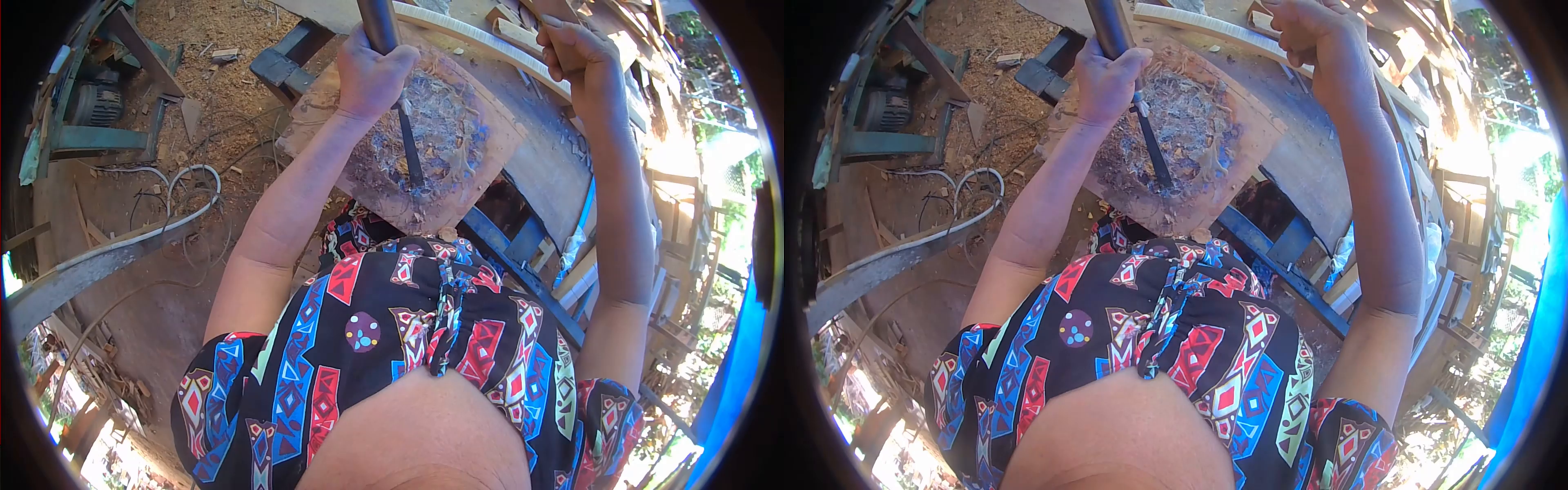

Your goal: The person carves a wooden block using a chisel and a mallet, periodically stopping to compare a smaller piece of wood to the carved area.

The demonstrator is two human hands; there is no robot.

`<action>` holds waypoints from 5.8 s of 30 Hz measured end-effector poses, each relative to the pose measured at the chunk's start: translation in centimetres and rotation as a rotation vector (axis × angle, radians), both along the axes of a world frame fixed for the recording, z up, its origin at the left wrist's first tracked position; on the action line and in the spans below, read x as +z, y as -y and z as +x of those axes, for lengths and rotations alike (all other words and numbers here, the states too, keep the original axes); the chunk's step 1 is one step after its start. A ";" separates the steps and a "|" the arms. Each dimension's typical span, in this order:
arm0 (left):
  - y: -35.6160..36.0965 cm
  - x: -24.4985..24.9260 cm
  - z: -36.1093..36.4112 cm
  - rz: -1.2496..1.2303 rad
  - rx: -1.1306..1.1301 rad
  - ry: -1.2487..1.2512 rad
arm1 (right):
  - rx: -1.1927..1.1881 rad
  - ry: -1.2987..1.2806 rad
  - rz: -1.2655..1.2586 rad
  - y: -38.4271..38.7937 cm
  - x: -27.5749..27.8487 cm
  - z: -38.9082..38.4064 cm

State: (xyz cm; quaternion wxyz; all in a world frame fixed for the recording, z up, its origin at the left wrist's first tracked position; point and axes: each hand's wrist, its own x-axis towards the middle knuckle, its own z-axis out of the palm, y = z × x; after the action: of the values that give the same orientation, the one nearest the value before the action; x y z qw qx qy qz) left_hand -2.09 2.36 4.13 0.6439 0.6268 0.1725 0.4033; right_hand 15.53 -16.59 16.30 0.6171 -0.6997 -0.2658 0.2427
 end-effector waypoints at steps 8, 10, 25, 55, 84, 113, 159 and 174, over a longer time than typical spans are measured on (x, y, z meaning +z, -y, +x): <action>0.4 0.9 -0.8 0.008 -0.061 0.034 | 0.013 0.026 -0.029 -0.6 0.2 -0.5; -0.2 -0.6 0.1 0.018 -0.073 0.056 | 0.043 0.050 0.002 -1.8 0.8 -0.5; 0.4 0.1 -0.6 0.020 -0.165 -0.010 | 0.249 0.391 -0.193 -10.4 8.0 -4.0; 1.8 1.3 -0.6 0.046 -0.083 -0.037 | 0.036 0.201 -0.229 -0.4 1.8 -5.0; 2.2 1.6 -0.2 0.091 -0.116 -0.098 | 0.197 0.474 -0.201 -8.4 11.4 -2.7; 2.7 -0.4 1.3 0.102 -0.192 -0.025 | 0.133 0.415 -0.607 -7.3 7.7 -7.1; -1.1 1.9 -5.1 -0.212 0.030 0.185 | -0.154 -0.082 -0.028 -1.2 -14.0 -7.9; -0.9 0.7 -1.5 -0.179 -0.162 0.193 | -0.143 -0.051 -0.038 -1.2 -13.8 -8.0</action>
State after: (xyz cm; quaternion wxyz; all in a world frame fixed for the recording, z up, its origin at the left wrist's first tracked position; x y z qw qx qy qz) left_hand -3.58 3.21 4.86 0.7412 0.5373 0.0941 0.3912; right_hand 7.55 -15.42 2.54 0.6260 -0.7222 -0.1945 0.2208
